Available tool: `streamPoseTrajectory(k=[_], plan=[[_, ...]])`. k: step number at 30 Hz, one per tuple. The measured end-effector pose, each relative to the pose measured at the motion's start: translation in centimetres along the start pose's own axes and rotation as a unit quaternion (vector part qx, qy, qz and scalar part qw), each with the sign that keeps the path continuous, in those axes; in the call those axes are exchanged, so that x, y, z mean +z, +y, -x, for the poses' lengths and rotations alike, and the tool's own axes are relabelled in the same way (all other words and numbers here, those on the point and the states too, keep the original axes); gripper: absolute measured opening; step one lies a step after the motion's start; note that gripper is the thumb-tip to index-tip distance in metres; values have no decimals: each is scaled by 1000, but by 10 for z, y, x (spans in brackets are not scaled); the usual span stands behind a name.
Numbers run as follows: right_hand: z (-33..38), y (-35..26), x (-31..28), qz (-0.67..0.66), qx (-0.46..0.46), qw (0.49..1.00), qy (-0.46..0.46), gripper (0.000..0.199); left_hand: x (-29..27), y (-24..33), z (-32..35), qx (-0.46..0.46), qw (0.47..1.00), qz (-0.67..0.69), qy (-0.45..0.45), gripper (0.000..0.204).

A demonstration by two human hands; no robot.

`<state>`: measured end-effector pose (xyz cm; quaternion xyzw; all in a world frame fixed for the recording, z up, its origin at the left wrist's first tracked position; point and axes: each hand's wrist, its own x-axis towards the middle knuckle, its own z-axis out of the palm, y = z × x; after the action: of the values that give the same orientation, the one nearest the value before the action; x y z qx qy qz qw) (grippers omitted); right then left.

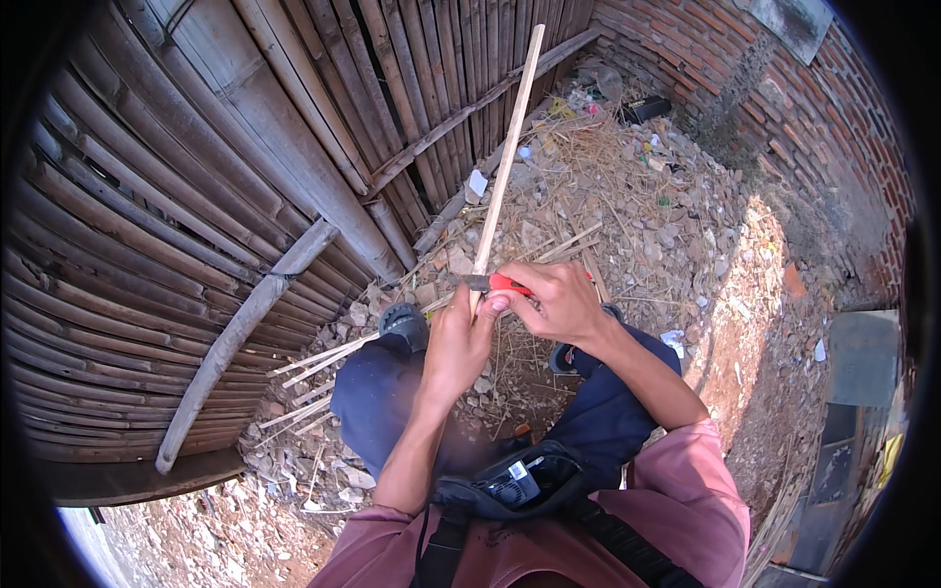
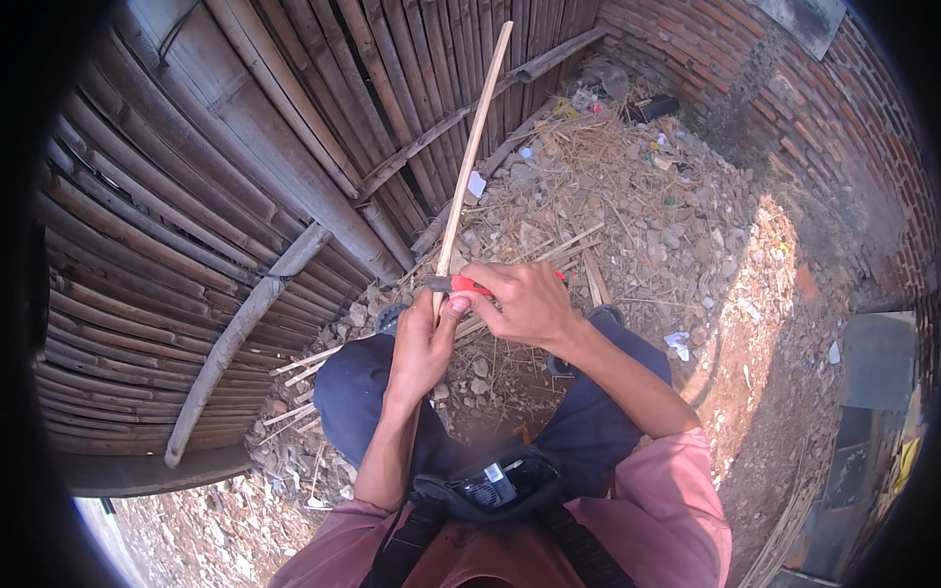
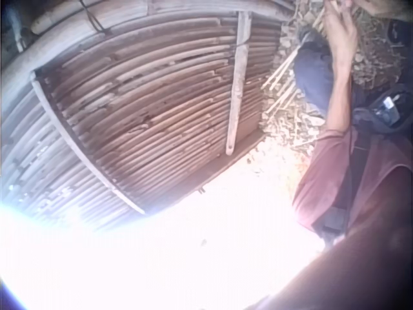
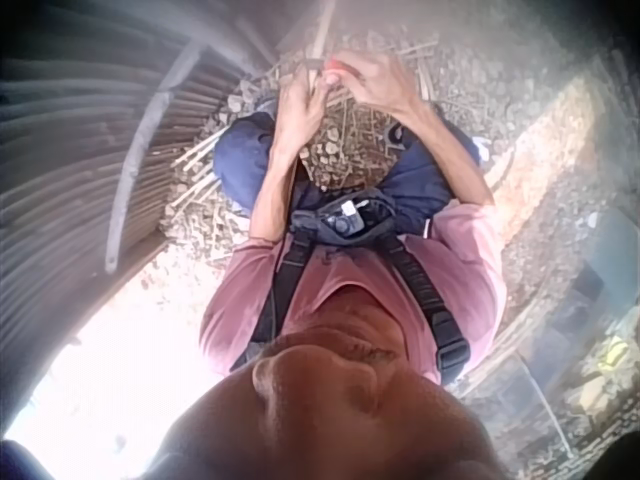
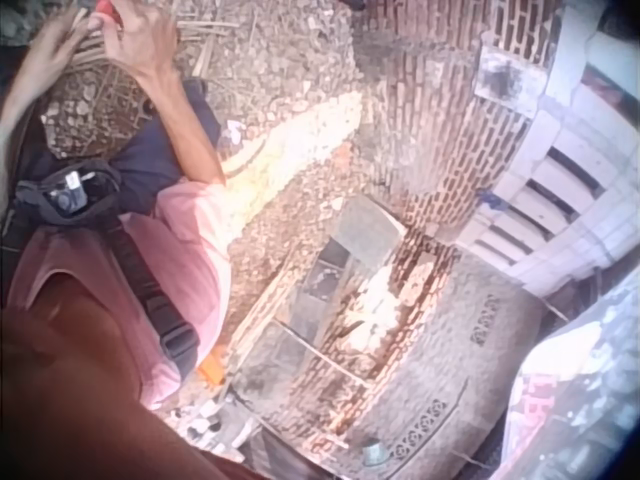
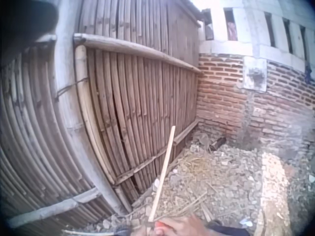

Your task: The person is using a small red cutter to shave a long, thin bamboo stick while seated outdoors.

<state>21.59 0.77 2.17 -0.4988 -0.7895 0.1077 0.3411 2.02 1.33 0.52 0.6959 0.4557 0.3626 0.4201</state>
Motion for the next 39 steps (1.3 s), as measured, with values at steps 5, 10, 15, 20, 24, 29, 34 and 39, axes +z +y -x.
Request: streamPoseTrajectory(k=[5,10,15,20,24,29,34,39], plan=[[0,-2,2,25,11,999,20,20,5,2,1,-16,1000,0,22,34],[-2,-11,3,29,48,997,49,20,6,4,-2,-22,999,-21,37,37],[-4,-4,7,-1,44,997,66,20,7,2,-3,-80,997,1,0,40],[-2,7,-3,-7,15,1000,-12,18,2,-9,-1,-84,994,62,-23,41],[-1,6,0,-8,4,1000,-17,19,-1,-5,0,-64,995,74,-32,40],[0,10,-3,-10,2,999,-41,23,3,-9,1,-36,994,98,-16,40],[1,10,-5,-8,2,999,-47,23,2,-5,0,-52,995,82,-12,39],[1,13,-3,-13,0,999,-48,23,4,-9,0,-17,998,61,2,39]])
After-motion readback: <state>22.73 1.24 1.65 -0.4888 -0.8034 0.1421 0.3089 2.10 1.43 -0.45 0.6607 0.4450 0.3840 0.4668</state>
